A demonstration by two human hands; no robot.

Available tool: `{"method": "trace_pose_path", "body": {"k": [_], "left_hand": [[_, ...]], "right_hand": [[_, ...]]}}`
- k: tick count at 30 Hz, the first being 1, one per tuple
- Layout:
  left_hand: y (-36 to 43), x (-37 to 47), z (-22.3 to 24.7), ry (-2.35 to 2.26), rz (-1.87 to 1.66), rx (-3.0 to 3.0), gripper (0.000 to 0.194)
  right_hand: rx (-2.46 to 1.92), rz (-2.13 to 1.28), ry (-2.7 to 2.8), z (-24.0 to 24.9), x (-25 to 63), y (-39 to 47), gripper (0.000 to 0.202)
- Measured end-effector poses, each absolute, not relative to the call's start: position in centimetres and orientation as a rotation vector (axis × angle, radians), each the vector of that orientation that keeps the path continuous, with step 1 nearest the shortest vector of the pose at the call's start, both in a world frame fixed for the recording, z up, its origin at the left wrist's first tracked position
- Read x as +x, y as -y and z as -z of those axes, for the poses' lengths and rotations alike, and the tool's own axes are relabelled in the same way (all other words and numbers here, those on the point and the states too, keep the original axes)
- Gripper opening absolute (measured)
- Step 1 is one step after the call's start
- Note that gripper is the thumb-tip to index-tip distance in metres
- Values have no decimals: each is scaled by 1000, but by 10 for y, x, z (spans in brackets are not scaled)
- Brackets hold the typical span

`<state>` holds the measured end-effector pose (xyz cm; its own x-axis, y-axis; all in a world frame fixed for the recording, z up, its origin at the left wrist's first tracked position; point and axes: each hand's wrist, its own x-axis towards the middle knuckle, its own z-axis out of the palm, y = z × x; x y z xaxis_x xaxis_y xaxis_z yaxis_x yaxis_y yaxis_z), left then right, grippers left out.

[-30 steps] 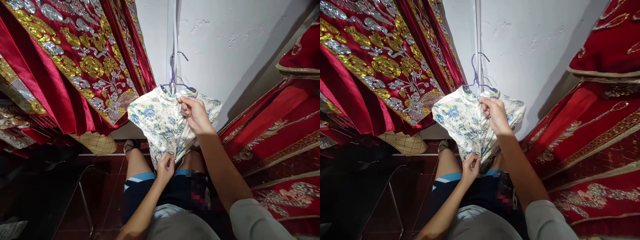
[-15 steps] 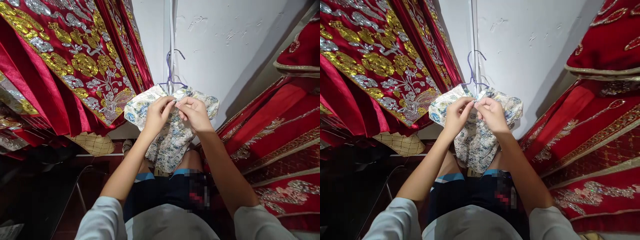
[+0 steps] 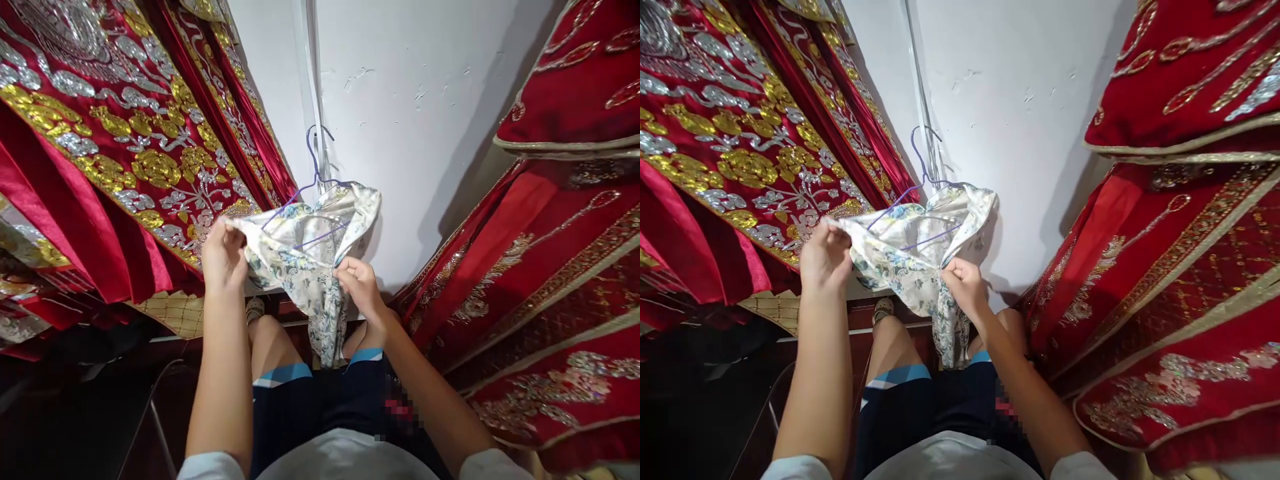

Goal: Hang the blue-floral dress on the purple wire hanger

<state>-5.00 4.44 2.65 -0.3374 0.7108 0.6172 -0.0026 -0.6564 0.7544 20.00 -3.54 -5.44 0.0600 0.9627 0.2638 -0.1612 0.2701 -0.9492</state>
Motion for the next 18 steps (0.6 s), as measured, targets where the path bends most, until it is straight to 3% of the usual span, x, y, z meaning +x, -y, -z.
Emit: {"method": "trace_pose_path", "body": {"k": [4,7,11,14,18], "left_hand": [[-30,-41,25,-768,-1883,411,26],[-10,-16,61,-746,-1795,140,27],[10,12,101,-959,-1606,597,15],[20,22,117,-1205,-1397,1084,18],[35,30,113,-1199,-1325,1250,23]], "right_hand": [[-859,-1117,1195,62,195,53,20],[-873,-1129,1122,82,195,64,22],[-925,-1000,948,115,207,75,26],[-965,-944,892,129,223,80,28],[-1144,-975,1186,132,248,85,31]]}}
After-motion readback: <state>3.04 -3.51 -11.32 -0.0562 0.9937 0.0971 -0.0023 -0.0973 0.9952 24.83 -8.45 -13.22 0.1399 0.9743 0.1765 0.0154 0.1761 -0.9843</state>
